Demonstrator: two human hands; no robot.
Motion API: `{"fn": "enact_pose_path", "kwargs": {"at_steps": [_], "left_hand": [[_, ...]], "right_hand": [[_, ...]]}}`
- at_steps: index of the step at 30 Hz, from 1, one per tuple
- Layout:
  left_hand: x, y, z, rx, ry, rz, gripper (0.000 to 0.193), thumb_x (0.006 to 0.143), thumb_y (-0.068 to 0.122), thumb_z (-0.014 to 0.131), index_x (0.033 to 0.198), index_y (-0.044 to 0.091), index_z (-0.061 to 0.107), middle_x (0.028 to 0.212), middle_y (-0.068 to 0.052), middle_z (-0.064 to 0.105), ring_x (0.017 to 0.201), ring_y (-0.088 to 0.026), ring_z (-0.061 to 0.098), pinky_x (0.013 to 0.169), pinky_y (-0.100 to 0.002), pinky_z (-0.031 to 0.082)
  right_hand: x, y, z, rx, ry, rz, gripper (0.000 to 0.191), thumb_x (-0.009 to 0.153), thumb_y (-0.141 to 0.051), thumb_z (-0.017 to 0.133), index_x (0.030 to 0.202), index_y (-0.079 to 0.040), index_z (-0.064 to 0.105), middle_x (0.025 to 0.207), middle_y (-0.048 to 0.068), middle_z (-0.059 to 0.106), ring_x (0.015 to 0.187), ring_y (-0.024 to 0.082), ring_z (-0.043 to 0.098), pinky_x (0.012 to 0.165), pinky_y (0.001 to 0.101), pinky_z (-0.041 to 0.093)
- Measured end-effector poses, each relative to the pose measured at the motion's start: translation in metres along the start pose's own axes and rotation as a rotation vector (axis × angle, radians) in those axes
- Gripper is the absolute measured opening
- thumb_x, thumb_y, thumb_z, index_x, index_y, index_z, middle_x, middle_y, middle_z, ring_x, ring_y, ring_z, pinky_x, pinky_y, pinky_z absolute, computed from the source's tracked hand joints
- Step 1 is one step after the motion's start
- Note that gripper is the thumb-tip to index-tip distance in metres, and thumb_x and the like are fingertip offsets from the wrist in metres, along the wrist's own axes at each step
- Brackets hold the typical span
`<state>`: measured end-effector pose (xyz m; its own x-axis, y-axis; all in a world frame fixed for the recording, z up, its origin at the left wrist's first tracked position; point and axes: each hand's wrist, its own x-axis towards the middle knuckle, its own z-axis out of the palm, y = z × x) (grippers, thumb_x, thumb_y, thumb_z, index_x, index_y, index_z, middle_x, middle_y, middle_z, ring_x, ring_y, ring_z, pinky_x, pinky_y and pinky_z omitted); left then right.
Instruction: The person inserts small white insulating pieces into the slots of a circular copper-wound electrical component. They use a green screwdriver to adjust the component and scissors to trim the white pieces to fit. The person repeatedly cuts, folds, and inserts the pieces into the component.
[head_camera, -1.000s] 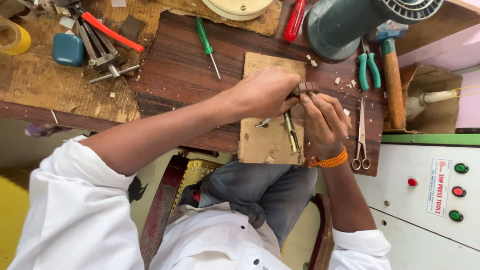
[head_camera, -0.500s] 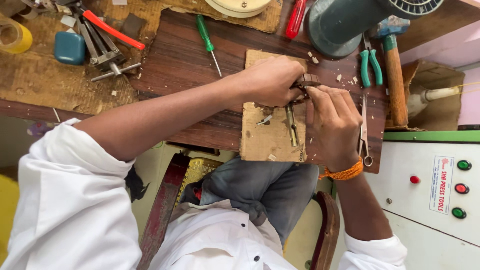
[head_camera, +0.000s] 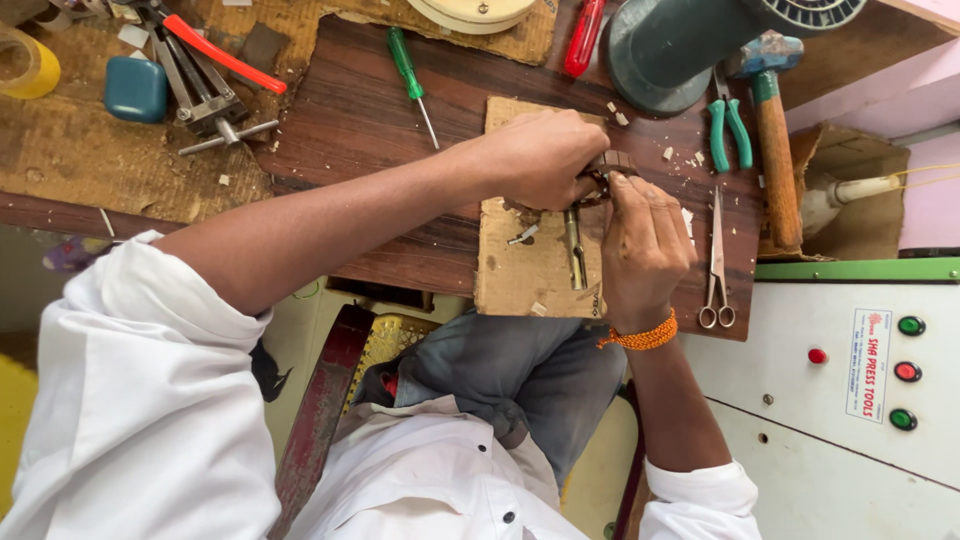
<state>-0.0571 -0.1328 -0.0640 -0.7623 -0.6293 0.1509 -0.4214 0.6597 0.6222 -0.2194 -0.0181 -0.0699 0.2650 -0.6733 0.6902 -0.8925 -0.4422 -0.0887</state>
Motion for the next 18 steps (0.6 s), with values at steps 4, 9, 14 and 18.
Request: {"fn": "enact_pose_path", "kwargs": {"at_steps": [4,9,14,18], "left_hand": [[0.001,0.003,-0.001,0.019,-0.118,-0.101,0.022,0.09,0.023,0.07,0.091,0.001,0.069,0.089,-0.02,0.072,0.09,-0.039,0.072,0.082,-0.049,0.057],[-0.001,0.008,0.003,0.042,0.032,-0.012,0.019,0.077,0.014,0.075,0.086,-0.002,0.069,0.086,-0.023,0.071,0.088,-0.042,0.07,0.075,-0.051,0.056],[0.002,0.015,0.011,0.069,0.01,-0.041,0.013,0.075,0.009,0.073,0.082,-0.002,0.07,0.087,-0.024,0.071,0.086,-0.041,0.071,0.071,-0.049,0.057],[0.008,0.018,0.016,0.092,-0.041,-0.098,0.009,0.075,0.005,0.071,0.081,-0.001,0.071,0.087,-0.023,0.072,0.085,-0.04,0.072,0.071,-0.049,0.058]], "right_hand": [[-0.002,0.001,0.0,-0.009,0.022,-0.005,0.021,0.095,0.011,0.075,0.114,0.003,0.072,0.109,0.017,0.074,0.105,0.031,0.073,0.093,0.0392,0.06],[-0.006,0.002,-0.001,-0.061,0.013,-0.036,0.02,0.094,0.009,0.075,0.114,0.005,0.072,0.109,0.018,0.074,0.104,0.032,0.072,0.093,0.04,0.06],[-0.013,0.005,-0.003,-0.109,0.012,-0.104,0.019,0.096,0.008,0.074,0.114,0.006,0.072,0.109,0.018,0.073,0.105,0.032,0.072,0.093,0.0403,0.06],[-0.016,0.008,-0.003,-0.127,0.02,-0.134,0.018,0.096,0.008,0.074,0.114,0.008,0.071,0.108,0.019,0.072,0.103,0.034,0.072,0.092,0.0409,0.06]]}}
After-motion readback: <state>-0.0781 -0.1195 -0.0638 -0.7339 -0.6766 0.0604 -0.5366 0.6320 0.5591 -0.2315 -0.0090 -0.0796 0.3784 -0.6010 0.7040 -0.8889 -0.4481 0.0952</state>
